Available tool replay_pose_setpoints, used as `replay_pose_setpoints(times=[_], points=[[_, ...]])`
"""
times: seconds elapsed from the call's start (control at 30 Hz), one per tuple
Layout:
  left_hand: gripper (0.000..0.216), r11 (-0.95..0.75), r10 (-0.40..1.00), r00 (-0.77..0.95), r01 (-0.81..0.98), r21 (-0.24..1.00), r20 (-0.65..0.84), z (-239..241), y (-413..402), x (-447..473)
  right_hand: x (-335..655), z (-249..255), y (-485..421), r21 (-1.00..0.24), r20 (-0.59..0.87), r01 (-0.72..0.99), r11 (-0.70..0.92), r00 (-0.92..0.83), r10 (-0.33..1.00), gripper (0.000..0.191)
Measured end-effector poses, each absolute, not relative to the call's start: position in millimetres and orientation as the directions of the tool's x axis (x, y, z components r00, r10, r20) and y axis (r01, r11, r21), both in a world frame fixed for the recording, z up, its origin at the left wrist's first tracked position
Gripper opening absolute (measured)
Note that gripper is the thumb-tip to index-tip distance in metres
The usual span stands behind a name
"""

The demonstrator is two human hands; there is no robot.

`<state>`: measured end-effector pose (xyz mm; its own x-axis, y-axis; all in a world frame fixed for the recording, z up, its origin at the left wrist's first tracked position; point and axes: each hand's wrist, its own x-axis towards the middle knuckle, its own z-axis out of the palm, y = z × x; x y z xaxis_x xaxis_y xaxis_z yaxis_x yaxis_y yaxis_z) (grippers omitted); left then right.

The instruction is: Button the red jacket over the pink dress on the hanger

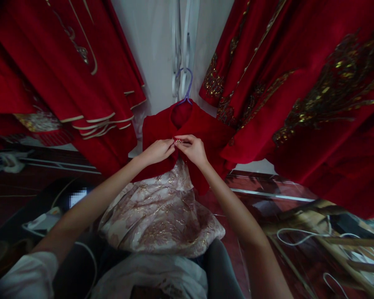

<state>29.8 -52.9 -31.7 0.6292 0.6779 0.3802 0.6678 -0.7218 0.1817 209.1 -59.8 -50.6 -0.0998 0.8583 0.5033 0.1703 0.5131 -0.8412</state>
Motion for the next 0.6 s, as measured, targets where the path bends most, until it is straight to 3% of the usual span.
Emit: replay_pose_setpoints(times=[0.2, 0.27, 0.33, 0.47, 0.6], points=[[0.032, -0.757, 0.624, 0.697, 0.651, 0.051, 0.354, -21.7, -52.0, 35.1, 208.6, -52.4, -50.9, -0.84, 0.502, 0.166, 0.516, -0.12, 0.856, 0.021], [0.031, -0.745, 0.627, 0.665, 0.664, 0.064, 0.405, -26.3, -51.8, 39.5, 204.2, -57.9, -50.2, -0.809, 0.55, 0.202, 0.552, -0.072, 0.832, 0.02], [0.028, -0.728, 0.648, 0.587, 0.665, 0.167, 0.486, -35.7, -51.7, 43.7, 200.5, -66.3, -54.6, -0.769, 0.604, 0.242, 0.592, -0.031, 0.797, 0.031], [0.027, -0.681, 0.729, 0.396, 0.502, 0.533, 0.559, -57.9, -54.9, 48.1, 206.6, -85.2, -78.4, -0.657, 0.633, 0.493, 0.57, -0.05, 0.772, 0.061], [0.047, -0.452, 0.822, 0.476, 0.213, 0.866, 0.312, -76.8, -61.9, 50.1, 234.7, -94.2, -100.3, -0.477, 0.513, 0.827, 0.297, -0.013, 0.858, 0.039]])
